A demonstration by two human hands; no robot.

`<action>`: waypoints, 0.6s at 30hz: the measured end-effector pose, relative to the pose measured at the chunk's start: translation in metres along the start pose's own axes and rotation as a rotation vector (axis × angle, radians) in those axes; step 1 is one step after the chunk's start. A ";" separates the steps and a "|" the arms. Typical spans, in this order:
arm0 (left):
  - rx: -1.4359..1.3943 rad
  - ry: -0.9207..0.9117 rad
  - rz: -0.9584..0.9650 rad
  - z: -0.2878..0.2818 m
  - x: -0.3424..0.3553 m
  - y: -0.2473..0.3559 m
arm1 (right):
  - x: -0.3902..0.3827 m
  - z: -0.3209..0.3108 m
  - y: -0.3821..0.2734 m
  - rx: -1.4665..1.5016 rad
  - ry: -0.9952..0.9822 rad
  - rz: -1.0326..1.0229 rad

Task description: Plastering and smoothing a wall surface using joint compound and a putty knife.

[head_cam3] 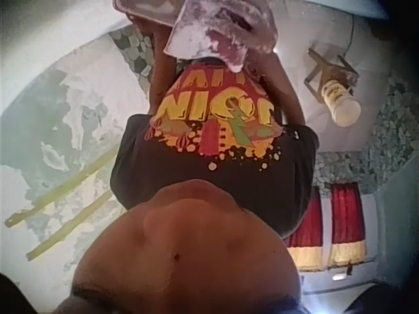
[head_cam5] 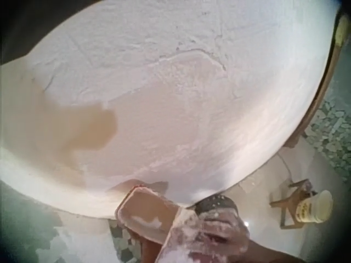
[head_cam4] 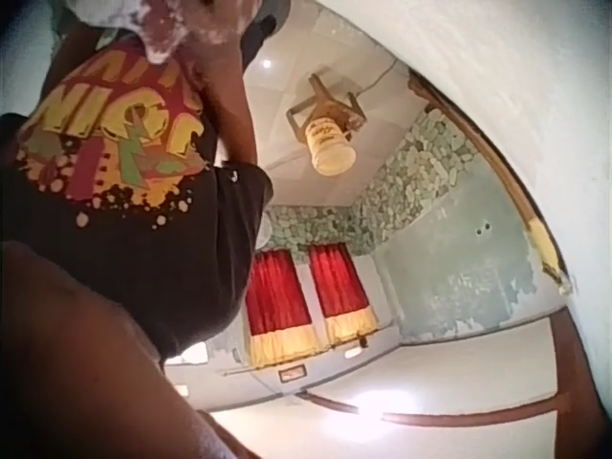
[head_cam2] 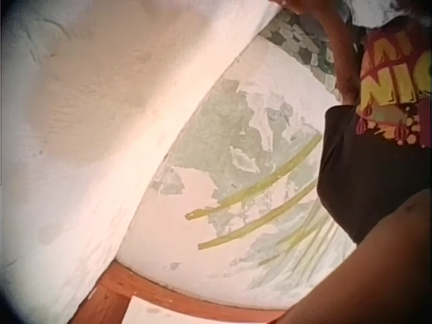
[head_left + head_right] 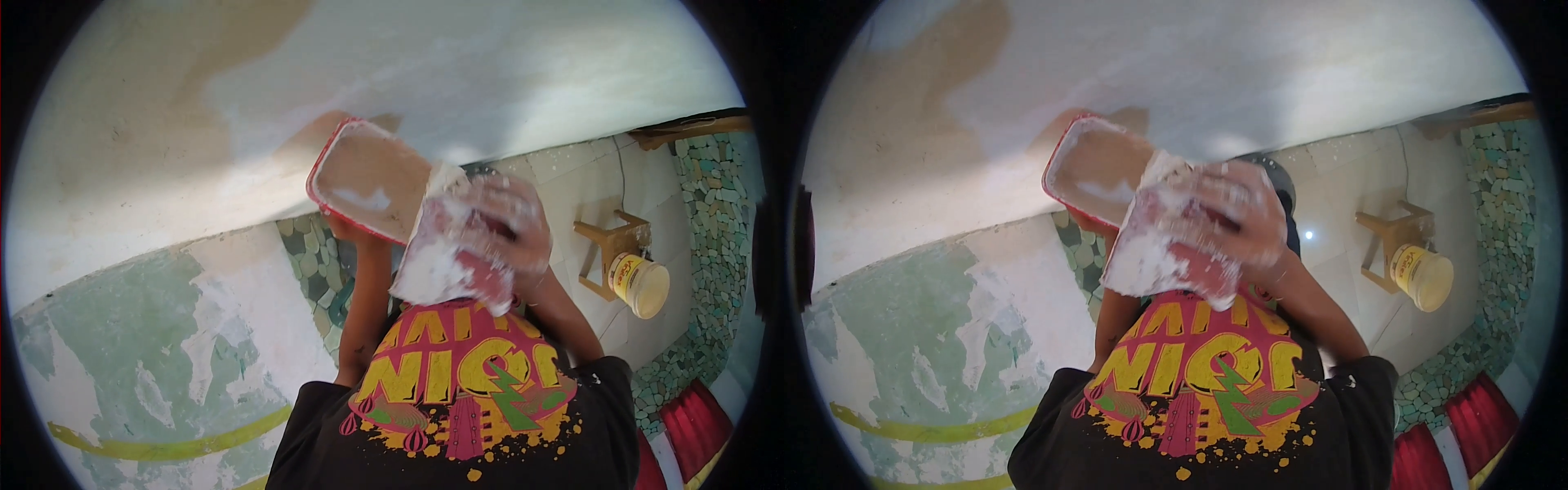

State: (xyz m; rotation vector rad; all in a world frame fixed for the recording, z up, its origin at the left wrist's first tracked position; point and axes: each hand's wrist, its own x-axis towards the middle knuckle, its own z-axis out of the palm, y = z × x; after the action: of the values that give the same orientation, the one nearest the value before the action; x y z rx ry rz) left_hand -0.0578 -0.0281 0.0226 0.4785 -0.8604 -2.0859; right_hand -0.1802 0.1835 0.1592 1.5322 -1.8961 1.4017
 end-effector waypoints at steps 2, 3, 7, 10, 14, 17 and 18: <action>-0.022 -0.005 0.006 0.003 0.003 0.005 | 0.003 -0.003 -0.001 -0.110 0.036 -0.076; -0.035 -0.012 0.008 0.010 0.000 0.003 | 0.005 -0.006 -0.003 -0.208 0.073 -0.134; -0.083 -0.062 0.020 0.018 -0.013 0.009 | 0.020 -0.017 0.004 -0.156 0.098 -0.075; -0.128 -0.135 0.049 0.016 -0.001 -0.002 | 0.028 -0.015 0.015 0.089 0.305 0.130; -0.182 -0.045 -0.080 -0.008 -0.014 -0.006 | 0.056 -0.028 0.037 0.566 0.388 0.441; -0.136 -0.017 -0.097 -0.006 -0.016 -0.002 | 0.080 -0.031 0.051 1.246 0.790 0.516; -0.125 -0.011 -0.104 -0.008 -0.015 -0.002 | 0.090 -0.031 0.055 1.385 0.878 0.526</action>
State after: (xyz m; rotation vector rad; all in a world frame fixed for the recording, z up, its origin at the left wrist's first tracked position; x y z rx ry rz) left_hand -0.0457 -0.0185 0.0162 0.4532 -0.7199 -2.2245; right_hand -0.2712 0.1565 0.2144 0.3513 -0.6435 3.2148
